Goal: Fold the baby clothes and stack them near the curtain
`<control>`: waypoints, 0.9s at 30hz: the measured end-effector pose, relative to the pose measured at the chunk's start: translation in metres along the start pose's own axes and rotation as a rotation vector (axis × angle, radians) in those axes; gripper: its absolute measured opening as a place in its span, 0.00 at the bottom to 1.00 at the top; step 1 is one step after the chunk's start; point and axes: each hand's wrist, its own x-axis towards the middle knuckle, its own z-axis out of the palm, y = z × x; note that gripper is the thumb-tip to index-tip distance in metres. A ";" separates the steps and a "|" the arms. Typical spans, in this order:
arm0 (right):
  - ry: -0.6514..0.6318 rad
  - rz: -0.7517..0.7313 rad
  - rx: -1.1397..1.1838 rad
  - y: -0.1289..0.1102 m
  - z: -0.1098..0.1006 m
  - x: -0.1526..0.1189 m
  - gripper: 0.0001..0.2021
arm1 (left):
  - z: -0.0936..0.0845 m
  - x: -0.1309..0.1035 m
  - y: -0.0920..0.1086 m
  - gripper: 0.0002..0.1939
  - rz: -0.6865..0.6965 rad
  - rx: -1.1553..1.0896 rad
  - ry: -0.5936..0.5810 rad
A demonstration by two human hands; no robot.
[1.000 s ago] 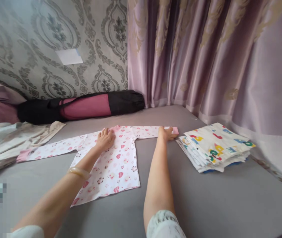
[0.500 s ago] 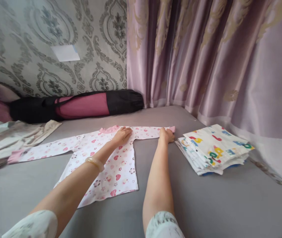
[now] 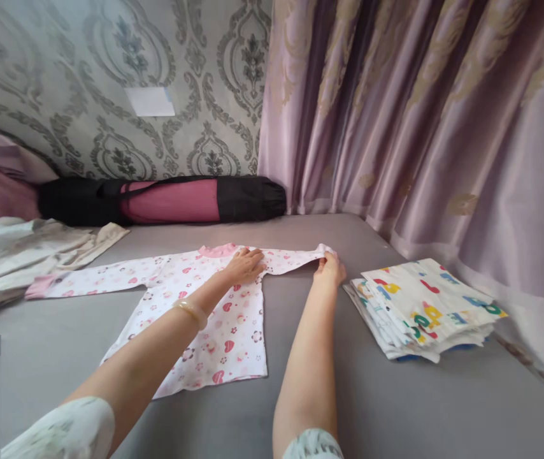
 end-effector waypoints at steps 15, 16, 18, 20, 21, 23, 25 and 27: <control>-0.505 0.192 0.362 -0.038 0.036 -0.048 0.15 | 0.000 0.000 -0.001 0.27 0.013 -0.036 0.006; -0.518 0.192 0.359 -0.039 0.041 -0.053 0.16 | -0.002 0.001 -0.001 0.28 0.010 -0.041 -0.006; -0.550 0.206 0.348 -0.040 0.050 -0.062 0.17 | -0.005 0.003 -0.001 0.29 -0.001 -0.056 -0.049; -0.612 0.216 0.313 -0.039 0.061 -0.072 0.17 | -0.009 0.006 0.000 0.31 -0.014 -0.067 -0.105; -0.645 0.219 0.289 -0.037 0.065 -0.077 0.17 | -0.011 0.009 0.000 0.32 -0.020 -0.068 -0.133; -0.686 0.227 0.240 -0.034 0.075 -0.086 0.18 | -0.016 0.014 0.001 0.34 -0.033 -0.065 -0.182; -0.692 0.233 0.196 -0.029 0.082 -0.093 0.20 | -0.019 0.018 0.003 0.35 -0.054 -0.065 -0.211; -0.693 0.223 0.152 -0.024 0.089 -0.099 0.22 | -0.020 0.020 0.003 0.36 -0.074 -0.084 -0.217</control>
